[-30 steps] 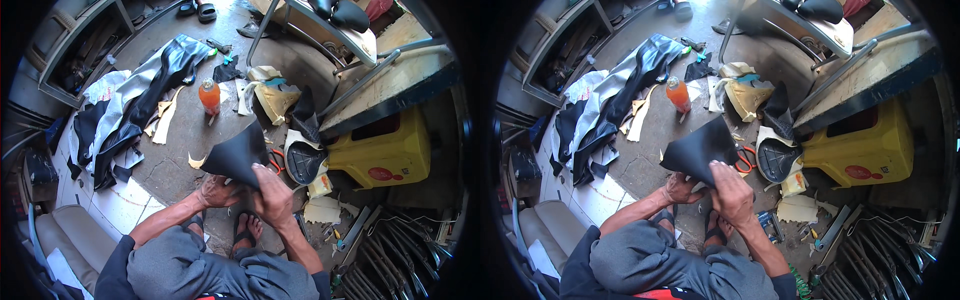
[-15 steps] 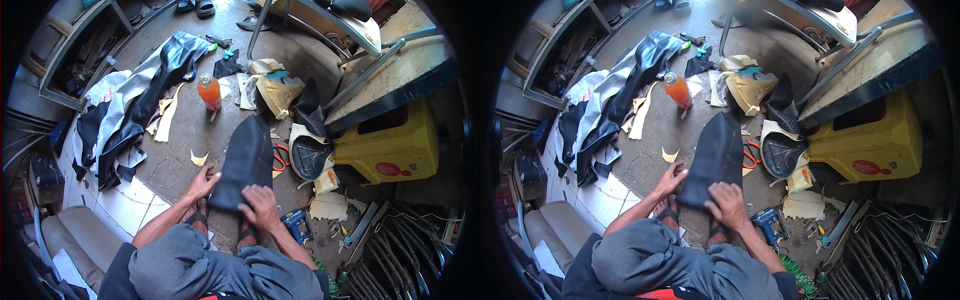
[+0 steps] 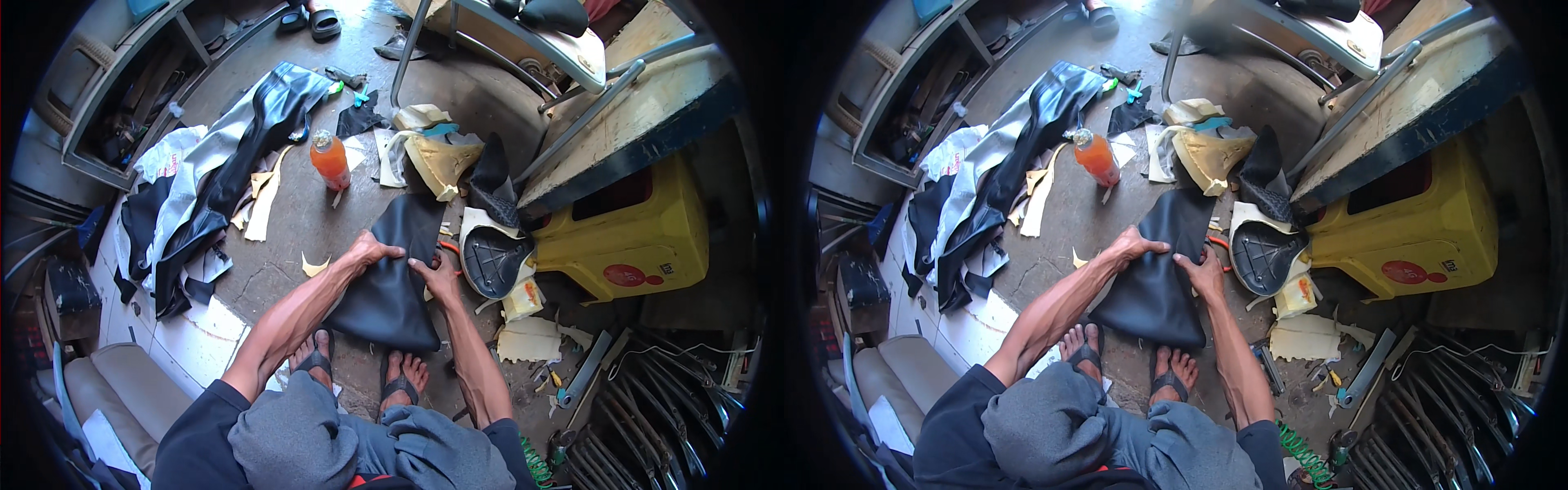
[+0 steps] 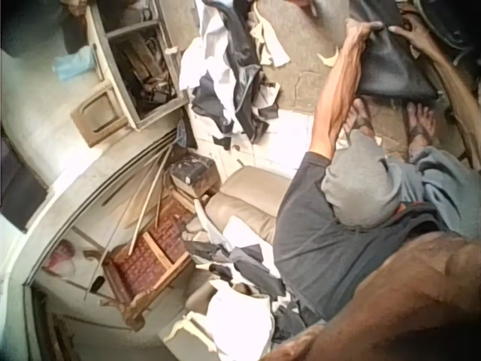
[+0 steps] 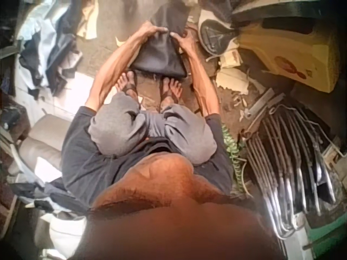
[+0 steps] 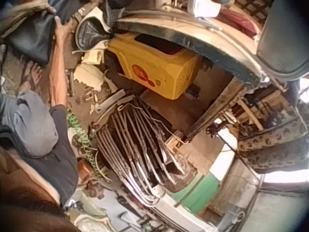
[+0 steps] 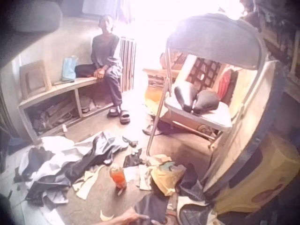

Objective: The person trims foam from a bicycle saddle using shears, fits a new black vinyl cover over the foam, and secures the cover to the plastic saddle base using a staple gun.

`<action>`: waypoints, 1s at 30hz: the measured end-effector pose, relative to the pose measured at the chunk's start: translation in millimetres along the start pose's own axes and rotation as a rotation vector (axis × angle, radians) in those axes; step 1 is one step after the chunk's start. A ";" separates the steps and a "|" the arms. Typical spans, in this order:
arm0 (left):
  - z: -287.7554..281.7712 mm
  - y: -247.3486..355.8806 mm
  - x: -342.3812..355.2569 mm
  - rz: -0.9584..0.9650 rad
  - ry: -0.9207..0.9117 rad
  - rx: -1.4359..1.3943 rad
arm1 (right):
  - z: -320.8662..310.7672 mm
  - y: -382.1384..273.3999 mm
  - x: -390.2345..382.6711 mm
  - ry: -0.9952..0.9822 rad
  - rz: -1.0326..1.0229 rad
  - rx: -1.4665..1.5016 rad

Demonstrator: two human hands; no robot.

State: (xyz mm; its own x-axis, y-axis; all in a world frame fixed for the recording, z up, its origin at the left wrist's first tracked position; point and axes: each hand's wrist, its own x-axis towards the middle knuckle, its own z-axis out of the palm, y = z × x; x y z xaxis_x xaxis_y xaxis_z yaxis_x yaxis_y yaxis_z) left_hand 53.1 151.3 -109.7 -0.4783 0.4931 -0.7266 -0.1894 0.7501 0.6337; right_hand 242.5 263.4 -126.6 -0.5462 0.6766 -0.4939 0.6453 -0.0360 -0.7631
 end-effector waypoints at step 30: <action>23.0 -31.0 -55.9 0.237 -0.280 -0.829 | -0.7 -50.6 -40.2 0.010 -0.400 0.203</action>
State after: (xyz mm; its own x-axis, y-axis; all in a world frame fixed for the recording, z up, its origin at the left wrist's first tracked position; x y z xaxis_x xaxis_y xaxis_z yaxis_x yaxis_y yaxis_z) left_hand 105.4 110.6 -94.8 -0.3775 0.7647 -0.5222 -0.7214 0.1107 0.6836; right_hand 232.1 238.6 -67.8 -0.7259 0.6734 -0.1399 0.2656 0.0868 -0.9602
